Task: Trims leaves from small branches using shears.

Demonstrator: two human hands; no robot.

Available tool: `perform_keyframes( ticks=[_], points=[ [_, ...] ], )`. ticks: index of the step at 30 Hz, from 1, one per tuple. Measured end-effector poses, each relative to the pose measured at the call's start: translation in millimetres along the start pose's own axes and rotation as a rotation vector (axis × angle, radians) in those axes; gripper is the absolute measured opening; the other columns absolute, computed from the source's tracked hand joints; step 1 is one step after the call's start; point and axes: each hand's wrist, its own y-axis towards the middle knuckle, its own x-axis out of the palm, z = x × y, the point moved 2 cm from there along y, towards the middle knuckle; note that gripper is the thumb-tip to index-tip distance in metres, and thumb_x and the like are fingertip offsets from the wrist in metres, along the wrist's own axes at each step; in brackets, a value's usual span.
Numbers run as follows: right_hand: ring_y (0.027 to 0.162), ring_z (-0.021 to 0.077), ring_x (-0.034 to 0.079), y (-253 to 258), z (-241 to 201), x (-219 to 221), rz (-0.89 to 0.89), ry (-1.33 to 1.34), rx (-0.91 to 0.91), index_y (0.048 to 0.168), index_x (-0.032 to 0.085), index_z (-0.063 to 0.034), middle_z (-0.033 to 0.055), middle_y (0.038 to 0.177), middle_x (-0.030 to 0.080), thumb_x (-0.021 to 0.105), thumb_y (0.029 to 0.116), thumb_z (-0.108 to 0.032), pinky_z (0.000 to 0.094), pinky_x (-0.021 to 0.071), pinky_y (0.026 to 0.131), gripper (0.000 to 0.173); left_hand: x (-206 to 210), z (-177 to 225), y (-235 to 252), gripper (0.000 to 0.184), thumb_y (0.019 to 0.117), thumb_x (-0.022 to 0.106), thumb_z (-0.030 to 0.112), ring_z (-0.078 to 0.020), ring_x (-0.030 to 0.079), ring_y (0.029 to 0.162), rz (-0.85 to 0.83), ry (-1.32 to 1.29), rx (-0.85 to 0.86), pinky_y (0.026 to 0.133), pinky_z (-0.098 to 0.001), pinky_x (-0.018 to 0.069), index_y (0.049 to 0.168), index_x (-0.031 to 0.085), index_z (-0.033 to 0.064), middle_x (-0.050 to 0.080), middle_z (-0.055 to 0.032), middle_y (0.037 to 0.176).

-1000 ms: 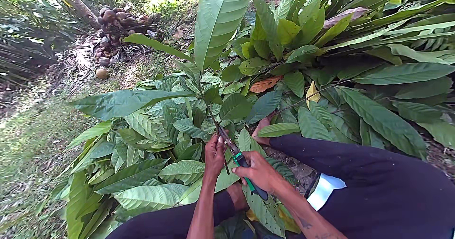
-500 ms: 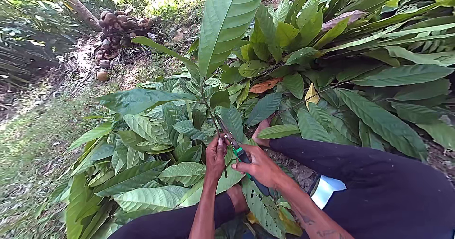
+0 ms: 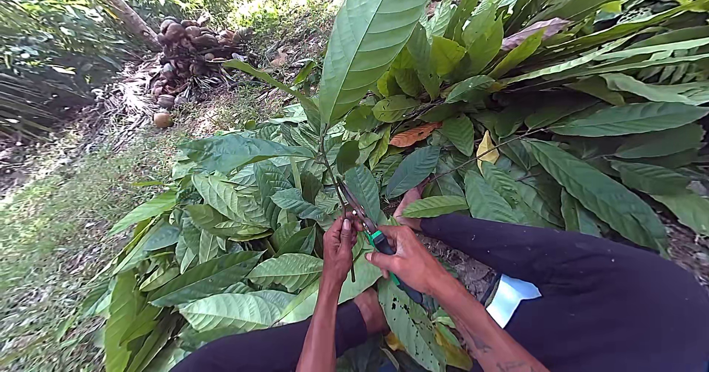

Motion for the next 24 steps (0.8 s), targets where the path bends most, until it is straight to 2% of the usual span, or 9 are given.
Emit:
perform_keyframes(
  ticks=[3,6,8,11,17,21,24],
  points=[
    [0.063,0.008,0.06,-5.0,2.0,0.1,-0.008,-0.014,-0.015,0.109,0.065,-0.0075,-0.0023,0.077,0.062,0.07,0.0852,-0.026,0.0271,0.0526,0.063,0.031,-0.5,-2.2,1.5,0.03,0.1092,0.035,0.013,0.0052,0.045,0.06,0.014,0.004,0.014,0.055,-0.0131,0.0397,0.112,0.063,0.002,0.057,0.0117,0.076],
    [0.07,0.0055,0.063,-13.0,-6.1,4.1,-0.086,0.077,-0.097,0.113,0.064,-0.0084,-0.0042,0.082,0.064,0.068,0.0847,-0.027,0.025,0.0537,0.067,0.034,-1.6,-6.7,2.2,0.03,0.1075,0.037,0.012,0.0047,0.05,0.064,0.028,0.036,0.04,0.058,-0.0131,0.0426,0.112,0.062,-0.0034,0.061,0.0084,0.082],
    [0.069,0.0036,0.063,-16.1,-17.6,6.8,-0.167,0.178,-0.164,0.111,0.063,-0.0072,-0.0056,0.08,0.065,0.066,0.0871,-0.023,0.0219,0.0543,0.067,0.029,-2.0,-11.4,2.1,0.029,0.1063,0.039,0.012,0.0033,0.055,0.07,0.031,0.035,0.065,0.065,-0.015,0.0478,0.112,0.062,-0.0054,0.063,0.0069,0.083],
    [0.067,0.0046,0.064,-13.9,-31.3,8.4,-0.258,0.274,-0.174,0.105,0.062,-0.0087,-0.0059,0.075,0.065,0.063,0.0899,-0.02,0.0221,0.054,0.066,0.019,1.0,-9.6,1.2,0.03,0.1068,0.042,0.015,0.0015,0.062,0.075,0.048,-0.02,0.075,0.073,-0.0174,0.0541,0.113,0.063,-0.0057,0.067,0.0061,0.084],
    [0.068,0.0071,0.066,-8.8,-39.9,9.8,-0.332,0.379,-0.154,0.099,0.061,-0.0098,-0.0033,0.076,0.066,0.058,0.091,-0.018,0.0235,0.0557,0.068,0.012,3.0,-3.1,-3.2,0.037,0.1033,0.056,0.032,0.0032,0.063,0.08,0.035,-0.077,0.092,0.076,-0.0167,0.0537,0.112,0.064,-0.0029,0.068,0.0079,0.09],
    [0.068,0.0075,0.066,-6.8,-40.0,9.9,-0.335,0.386,-0.173,0.099,0.062,-0.0099,-0.0035,0.075,0.066,0.059,0.0903,-0.02,0.0242,0.0557,0.067,0.014,4.7,0.9,-5.4,0.028,0.1019,0.055,0.022,0.0027,0.065,0.081,0.037,-0.084,0.057,0.078,-0.0174,0.0555,0.112,0.064,-0.003,0.07,0.0071,0.09],
    [0.066,0.0074,0.065,-6.8,-40.7,9.8,-0.323,0.389,-0.179,0.099,0.062,-0.01,-0.0032,0.074,0.066,0.059,0.0903,-0.018,0.0239,0.0555,0.066,0.012,5.5,1.2,-6.4,0.029,0.1015,0.055,0.022,0.0032,0.066,0.083,0.036,-0.077,0.064,0.079,-0.0176,0.0553,0.112,0.064,-0.0039,0.071,0.0067,0.092]
  ],
)
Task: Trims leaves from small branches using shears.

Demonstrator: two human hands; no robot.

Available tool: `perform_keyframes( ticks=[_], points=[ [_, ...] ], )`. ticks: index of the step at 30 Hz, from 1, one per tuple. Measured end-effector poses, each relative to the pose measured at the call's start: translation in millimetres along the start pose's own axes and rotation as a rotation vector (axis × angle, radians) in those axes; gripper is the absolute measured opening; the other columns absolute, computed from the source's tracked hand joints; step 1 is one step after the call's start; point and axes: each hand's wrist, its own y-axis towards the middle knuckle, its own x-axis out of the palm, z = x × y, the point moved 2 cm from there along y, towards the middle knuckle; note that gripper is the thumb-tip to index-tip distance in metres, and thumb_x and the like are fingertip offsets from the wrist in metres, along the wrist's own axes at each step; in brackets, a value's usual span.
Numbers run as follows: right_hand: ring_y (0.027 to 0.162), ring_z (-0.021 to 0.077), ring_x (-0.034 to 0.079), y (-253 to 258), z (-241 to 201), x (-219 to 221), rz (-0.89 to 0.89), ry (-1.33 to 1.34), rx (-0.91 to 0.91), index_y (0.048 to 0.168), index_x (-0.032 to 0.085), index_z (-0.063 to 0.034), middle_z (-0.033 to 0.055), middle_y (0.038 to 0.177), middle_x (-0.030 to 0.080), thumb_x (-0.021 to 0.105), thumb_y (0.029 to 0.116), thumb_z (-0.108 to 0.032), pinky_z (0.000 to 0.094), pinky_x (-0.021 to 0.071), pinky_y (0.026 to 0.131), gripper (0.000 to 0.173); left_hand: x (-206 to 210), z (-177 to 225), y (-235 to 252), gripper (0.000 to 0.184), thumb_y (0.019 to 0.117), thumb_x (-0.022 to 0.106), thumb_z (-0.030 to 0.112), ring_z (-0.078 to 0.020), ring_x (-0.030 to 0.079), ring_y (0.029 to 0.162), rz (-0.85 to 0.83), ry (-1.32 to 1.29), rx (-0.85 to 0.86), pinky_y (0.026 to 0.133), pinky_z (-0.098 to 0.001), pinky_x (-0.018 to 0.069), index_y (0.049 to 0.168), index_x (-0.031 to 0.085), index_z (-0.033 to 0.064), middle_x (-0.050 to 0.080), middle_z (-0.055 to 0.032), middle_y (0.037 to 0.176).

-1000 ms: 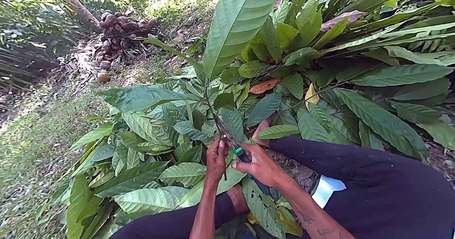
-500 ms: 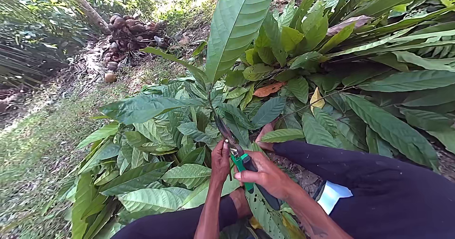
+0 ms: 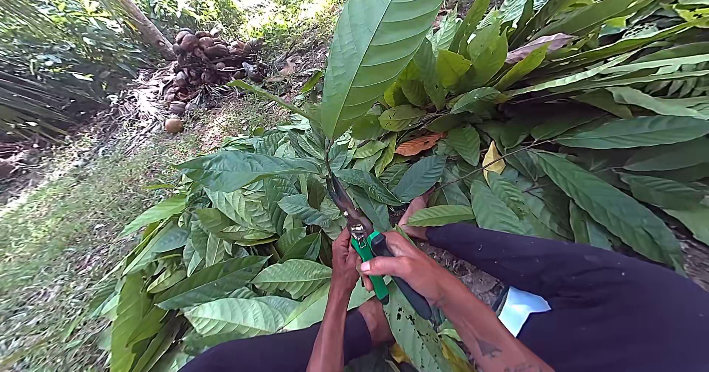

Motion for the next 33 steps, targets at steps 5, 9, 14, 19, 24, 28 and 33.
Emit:
perform_keyframes(
  ticks=[5,9,14,19,24,28,33],
  points=[
    [0.053,0.0086,0.063,-2.1,2.8,4.8,0.089,0.017,-0.009,0.092,0.064,-0.0082,-0.0026,0.064,0.063,0.061,0.0903,-0.013,0.0238,0.0557,0.055,0.006,-0.5,-3.0,-0.6,0.038,0.1012,0.058,0.033,0.0033,0.065,0.082,-0.015,-0.014,-0.007,0.078,-0.0171,0.0544,0.112,0.065,-0.0032,0.07,0.0075,0.091],
    [0.052,0.0071,0.061,-7.5,12.8,5.4,0.133,-0.076,0.027,0.096,0.065,-0.0077,-0.0039,0.064,0.063,0.064,0.0899,-0.015,0.0228,0.0543,0.052,0.009,3.2,0.4,12.0,0.059,0.1038,0.054,0.043,-0.0022,0.065,0.075,-0.074,-0.093,-0.024,0.071,-0.0202,0.0559,0.132,0.049,-0.0082,0.07,0.003,0.091],
    [0.061,0.005,0.059,-27.3,27.0,-2.6,0.2,-0.343,0.087,0.107,0.064,-0.0095,-0.0055,0.074,0.061,0.069,0.0845,-0.029,0.0239,0.0513,0.059,0.03,13.3,23.4,56.4,0.06,0.1094,0.034,0.037,-0.0134,0.071,0.085,-0.243,0.001,-0.219,0.082,-0.0306,0.0591,0.146,0.032,-0.0101,0.072,-0.0069,0.101],
    [0.064,0.0067,0.064,-52.7,35.1,-23.8,0.368,-0.315,0.101,0.114,0.064,-0.0085,-0.0055,0.076,0.065,0.069,0.082,-0.03,0.0253,0.0551,0.062,0.039,31.6,0.0,94.8,0.034,0.1093,0.034,0.009,-0.0104,0.057,0.058,-0.249,-0.075,-0.578,0.062,-0.0286,0.0558,0.141,0.044,0.0004,0.051,0.0012,0.07],
    [0.063,0.0075,0.064,-79.1,35.7,-47.4,0.494,-0.282,0.035,0.115,0.063,-0.0051,-0.0052,0.076,0.065,0.068,0.0818,-0.027,0.0257,0.0564,0.061,0.04,49.4,-34.5,70.1,0.032,0.1011,0.043,0.006,-0.0054,0.059,0.06,-0.21,-0.262,-0.281,0.063,-0.0252,0.0546,0.132,0.047,-0.0003,0.057,0.007,0.07],
    [0.066,0.0081,0.066,-94.9,31.2,-60.2,0.546,-0.275,-0.015,0.115,0.063,-0.0046,-0.0045,0.079,0.067,0.068,0.0812,-0.026,0.0255,0.058,0.063,0.04,51.9,-9.9,79.0,0.056,0.1048,0.048,0.029,-0.01,0.066,0.069,-0.291,-0.33,-0.217,0.069,-0.0292,0.0588,0.149,0.026,0.002,0.067,0.0003,0.088],
    [0.068,0.006,0.065,-86.7,29.6,-62.3,0.578,-0.395,0.023,0.122,0.063,-0.0054,-0.0053,0.083,0.066,0.069,0.0797,-0.033,0.0253,0.057,0.064,0.051,61.3,13.4,101.9,0.037,0.1096,0.025,0.022,0.002,0.039,0.054,-0.147,-0.21,-0.145,0.049,-0.0147,0.0356,0.124,0.055,0.0044,0.045,0.011,0.07]
  ],
)
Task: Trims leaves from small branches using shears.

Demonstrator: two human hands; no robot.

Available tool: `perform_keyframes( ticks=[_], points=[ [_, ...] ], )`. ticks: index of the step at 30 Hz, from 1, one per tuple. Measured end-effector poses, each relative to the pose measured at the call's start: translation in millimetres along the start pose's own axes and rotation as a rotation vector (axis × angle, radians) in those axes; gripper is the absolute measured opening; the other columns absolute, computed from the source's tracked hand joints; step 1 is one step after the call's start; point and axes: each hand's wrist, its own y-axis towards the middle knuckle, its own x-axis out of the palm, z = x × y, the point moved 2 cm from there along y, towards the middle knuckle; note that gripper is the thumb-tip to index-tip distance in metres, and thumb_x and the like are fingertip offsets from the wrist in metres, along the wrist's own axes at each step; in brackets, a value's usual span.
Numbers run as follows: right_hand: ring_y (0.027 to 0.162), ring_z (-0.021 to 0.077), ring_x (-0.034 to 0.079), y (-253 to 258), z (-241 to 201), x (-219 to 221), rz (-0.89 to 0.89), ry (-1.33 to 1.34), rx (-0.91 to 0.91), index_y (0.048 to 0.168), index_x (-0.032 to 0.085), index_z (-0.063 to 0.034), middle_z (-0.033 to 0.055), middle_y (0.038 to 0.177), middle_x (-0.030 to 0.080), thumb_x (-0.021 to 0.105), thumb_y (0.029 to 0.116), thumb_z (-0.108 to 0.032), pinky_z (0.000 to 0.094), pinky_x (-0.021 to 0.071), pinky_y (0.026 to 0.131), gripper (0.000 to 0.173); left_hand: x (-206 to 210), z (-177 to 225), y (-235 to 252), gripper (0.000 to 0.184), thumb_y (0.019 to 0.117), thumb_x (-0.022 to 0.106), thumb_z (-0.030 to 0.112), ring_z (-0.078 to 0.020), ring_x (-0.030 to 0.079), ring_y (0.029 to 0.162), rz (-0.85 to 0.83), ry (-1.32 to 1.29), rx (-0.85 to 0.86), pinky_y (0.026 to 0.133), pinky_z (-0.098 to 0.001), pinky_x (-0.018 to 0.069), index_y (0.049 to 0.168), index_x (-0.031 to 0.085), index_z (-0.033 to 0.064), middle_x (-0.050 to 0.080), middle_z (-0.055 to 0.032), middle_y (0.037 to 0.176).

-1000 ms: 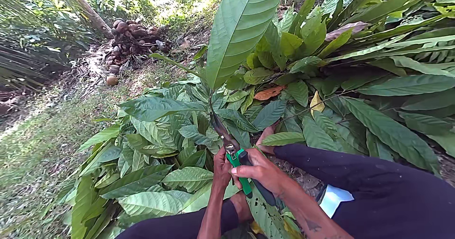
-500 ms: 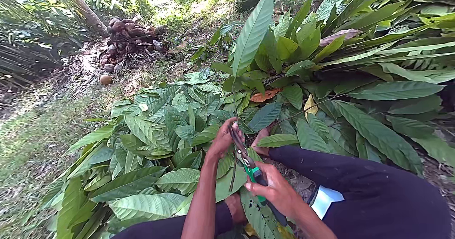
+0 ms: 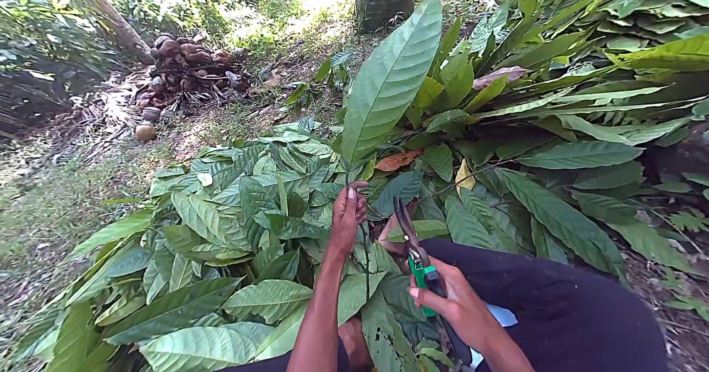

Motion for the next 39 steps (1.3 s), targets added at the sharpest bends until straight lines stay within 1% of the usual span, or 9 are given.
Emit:
perform_keyframes(
  ticks=[2,6,8,13,15,29,34,37,39],
  points=[
    [0.072,0.006,0.063,5.4,-3.6,3.9,0.054,-0.166,0.007,0.127,0.064,-0.0077,-0.0049,0.086,0.066,0.069,0.0787,-0.038,0.0282,0.0543,0.067,0.057,2.7,1.9,-2.4,0.042,0.1095,0.023,0.026,0.001,0.042,0.059,-0.035,0.085,0.044,0.054,-0.0162,0.0387,0.128,0.053,0.0034,0.046,0.0104,0.075],
    [0.084,0.0186,0.067,15.9,-17.9,10.6,0.132,-0.425,0.042,0.129,0.064,-0.0088,0.0045,0.095,0.07,0.069,0.0799,-0.041,0.0443,0.0546,0.076,0.059,11.2,6.0,-15.3,0.035,0.1093,0.029,0.017,-0.0008,0.043,0.061,-0.036,0.299,0.145,0.058,-0.0191,0.0406,0.119,0.058,0.0001,0.045,0.0084,0.075],
    [0.088,0.0208,0.068,20.4,-24.0,13.3,0.131,-0.45,0.033,0.13,0.064,-0.0088,0.0061,0.099,0.071,0.069,0.0806,-0.04,0.0467,0.0545,0.078,0.059,14.1,8.1,-20.2,0.031,0.1086,0.033,0.015,-0.0005,0.045,0.061,-0.037,0.323,0.188,0.058,-0.0192,0.0416,0.114,0.059,0.0006,0.046,0.0084,0.074],
    [0.087,0.017,0.067,24.2,-31.0,16.6,0.076,-0.403,0.033,0.13,0.063,-0.0116,0.0028,0.099,0.071,0.068,0.0813,-0.042,0.0431,0.0544,0.078,0.058,16.1,11.6,-27.5,0.029,0.1088,0.034,0.015,0.001,0.044,0.062,-0.04,0.329,0.224,0.058,-0.0177,0.0403,0.112,0.059,0.0013,0.046,0.0092,0.074],
    [0.086,0.017,0.067,24.1,-33.3,18.9,0.067,-0.399,0.028,0.13,0.064,-0.0111,0.0032,0.098,0.07,0.069,0.0804,-0.04,0.0425,0.054,0.077,0.058,16.3,13.6,-29.6,0.027,0.1084,0.035,0.013,0.0016,0.047,0.064,-0.033,0.357,0.223,0.06,-0.0172,0.0426,0.112,0.059,0.0006,0.049,0.0087,0.076],
    [0.082,0.0132,0.066,28.6,-27.2,24.7,0.054,-0.351,0.008,0.124,0.067,-0.0102,0.0013,0.094,0.07,0.069,0.0804,-0.04,0.0379,0.0541,0.075,0.053,13.3,11.8,-34.4,0.029,0.1081,0.037,0.012,-0.0012,0.056,0.07,-0.01,0.436,0.22,0.065,-0.0193,0.0496,0.115,0.06,-0.0059,0.06,-0.0002,0.088],
    [0.066,0.0059,0.062,29.3,-19.9,29.9,0.091,-0.236,-0.015,0.113,0.07,-0.0089,-0.0026,0.081,0.067,0.069,0.0815,-0.033,0.0266,0.0533,0.063,0.04,13.7,11.9,-34.7,0.028,0.1077,0.039,0.011,0.0002,0.054,0.07,0.006,0.434,0.215,0.064,-0.0174,0.0473,0.114,0.061,-0.0055,0.061,0.001,0.088],
    [0.059,0.0038,0.062,28.2,-14.2,33.0,0.124,-0.16,-0.038,0.109,0.071,-0.0079,-0.0036,0.077,0.067,0.07,0.0816,-0.029,0.0223,0.0538,0.057,0.035,12.9,11.2,-33.5,0.023,0.1068,0.041,0.009,0.0008,0.05,0.064,0.03,0.377,0.212,0.06,-0.0174,0.0449,0.109,0.061,-0.0008,0.054,0.0063,0.078],
    [0.063,0.0032,0.061,25.3,-14.1,31.0,0.078,-0.18,-0.027,0.112,0.07,-0.0092,-0.0048,0.079,0.066,0.07,0.0811,-0.032,0.023,0.0527,0.061,0.038,9.4,11.7,-32.3,0.021,0.1061,0.043,0.007,0.0014,0.046,0.059,0.07,0.354,0.203,0.056,-0.0165,0.0417,0.107,0.062,-0.0006,0.051,0.0081,0.071]
  ],
)
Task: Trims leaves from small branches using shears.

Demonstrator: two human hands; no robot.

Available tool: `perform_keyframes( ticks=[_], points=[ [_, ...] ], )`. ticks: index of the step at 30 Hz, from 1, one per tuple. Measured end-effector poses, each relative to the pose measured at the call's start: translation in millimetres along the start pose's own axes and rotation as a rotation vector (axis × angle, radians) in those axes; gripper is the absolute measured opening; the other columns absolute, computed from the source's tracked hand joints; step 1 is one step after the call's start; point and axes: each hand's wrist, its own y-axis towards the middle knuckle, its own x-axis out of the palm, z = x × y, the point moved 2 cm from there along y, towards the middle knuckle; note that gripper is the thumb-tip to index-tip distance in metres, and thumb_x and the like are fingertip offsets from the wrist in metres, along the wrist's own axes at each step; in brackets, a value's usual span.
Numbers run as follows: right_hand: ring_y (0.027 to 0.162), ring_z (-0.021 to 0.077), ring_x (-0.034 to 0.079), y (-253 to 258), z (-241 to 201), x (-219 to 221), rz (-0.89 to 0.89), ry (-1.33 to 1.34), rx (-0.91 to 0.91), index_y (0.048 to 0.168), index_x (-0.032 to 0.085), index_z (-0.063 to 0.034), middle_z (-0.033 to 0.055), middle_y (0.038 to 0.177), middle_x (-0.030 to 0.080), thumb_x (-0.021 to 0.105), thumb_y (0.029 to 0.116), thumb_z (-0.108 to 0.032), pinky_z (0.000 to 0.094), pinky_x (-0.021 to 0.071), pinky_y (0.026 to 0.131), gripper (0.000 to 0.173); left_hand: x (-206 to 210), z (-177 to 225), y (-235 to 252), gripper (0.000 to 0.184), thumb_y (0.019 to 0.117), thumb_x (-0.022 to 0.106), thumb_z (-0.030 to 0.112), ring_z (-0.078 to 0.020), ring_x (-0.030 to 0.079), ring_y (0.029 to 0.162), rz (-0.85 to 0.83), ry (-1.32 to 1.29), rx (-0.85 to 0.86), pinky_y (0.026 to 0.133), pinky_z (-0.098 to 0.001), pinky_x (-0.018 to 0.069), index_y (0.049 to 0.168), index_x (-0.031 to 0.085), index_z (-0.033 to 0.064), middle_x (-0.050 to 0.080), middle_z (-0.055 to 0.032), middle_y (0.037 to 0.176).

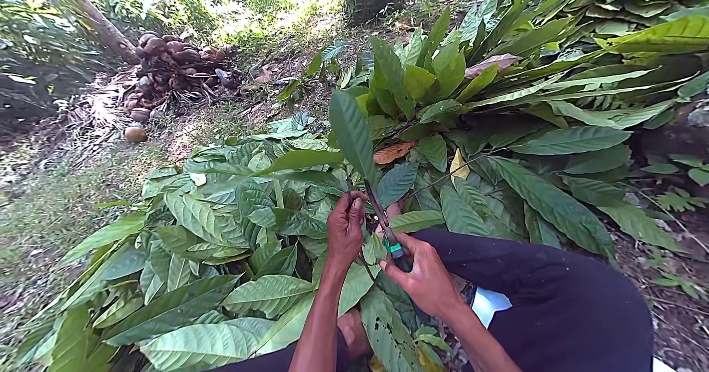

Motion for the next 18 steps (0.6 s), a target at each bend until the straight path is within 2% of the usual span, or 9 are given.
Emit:
perform_keyframes(
  ticks=[3,5,7,11,18],
  points=[
    [0.068,0.0061,0.062,-6.7,-4.9,-6.3,-0.232,0.064,0.018,0.115,0.066,-0.0085,-0.0047,0.08,0.064,0.069,0.0824,-0.036,0.0266,0.053,0.065,0.043,-7.4,0.0,2.1,0.02,0.1043,0.046,0.004,0.0031,0.048,0.06,0.057,0.064,-0.021,0.056,-0.0147,0.0422,0.108,0.064,-0.0038,0.057,0.0057,0.076],
    [0.066,0.006,0.064,-10.0,-10.1,-6.3,-0.381,0.208,0.032,0.113,0.063,-0.0077,-0.0055,0.078,0.065,0.068,0.0854,-0.03,0.0252,0.0558,0.065,0.036,-11.1,-0.1,2.4,0.02,0.1026,0.049,0.002,0.0051,0.054,0.068,0.067,0.135,0.002,0.065,-0.0134,0.0473,0.107,0.067,-0.0037,0.066,0.0034,0.087],
    [0.063,0.0064,0.065,-10.5,-13.9,-4.2,-0.467,0.321,0.057,0.11,0.062,-0.0077,-0.0057,0.073,0.065,0.064,0.0884,-0.026,0.0241,0.0558,0.063,0.028,-10.8,-0.3,1.9,0.019,0.1012,0.051,0.002,0.0052,0.055,0.07,0.081,0.155,0.006,0.066,-0.0138,0.0482,0.105,0.069,-0.0042,0.067,0.0021,0.088],
    [0.064,0.0079,0.066,-8.0,-19.2,-0.4,-0.494,0.389,0.081,0.109,0.061,-0.0085,-0.0052,0.073,0.066,0.063,0.0895,-0.026,0.0248,0.0571,0.064,0.026,-10.3,13.6,-4.6,0.018,0.0981,0.054,0.001,0.0069,0.057,0.076,0.099,0.157,0.005,0.073,-0.0122,0.049,0.105,0.068,-0.0097,0.068,-0.0012,0.091],
    [0.062,0.0097,0.066,-6.0,-21.4,2.3,-0.481,0.47,0.065,0.107,0.062,-0.0058,-0.0034,0.071,0.066,0.06,0.0902,-0.021,0.0259,0.0579,0.062,0.023,-13.2,-0.3,-3.7,0.021,0.1003,0.05,0.0,0.0032,0.058,0.074,0.083,0.179,0.009,0.071,-0.0147,0.0505,0.106,0.069,-0.0046,0.067,-0.0001,0.089]
  ],
)
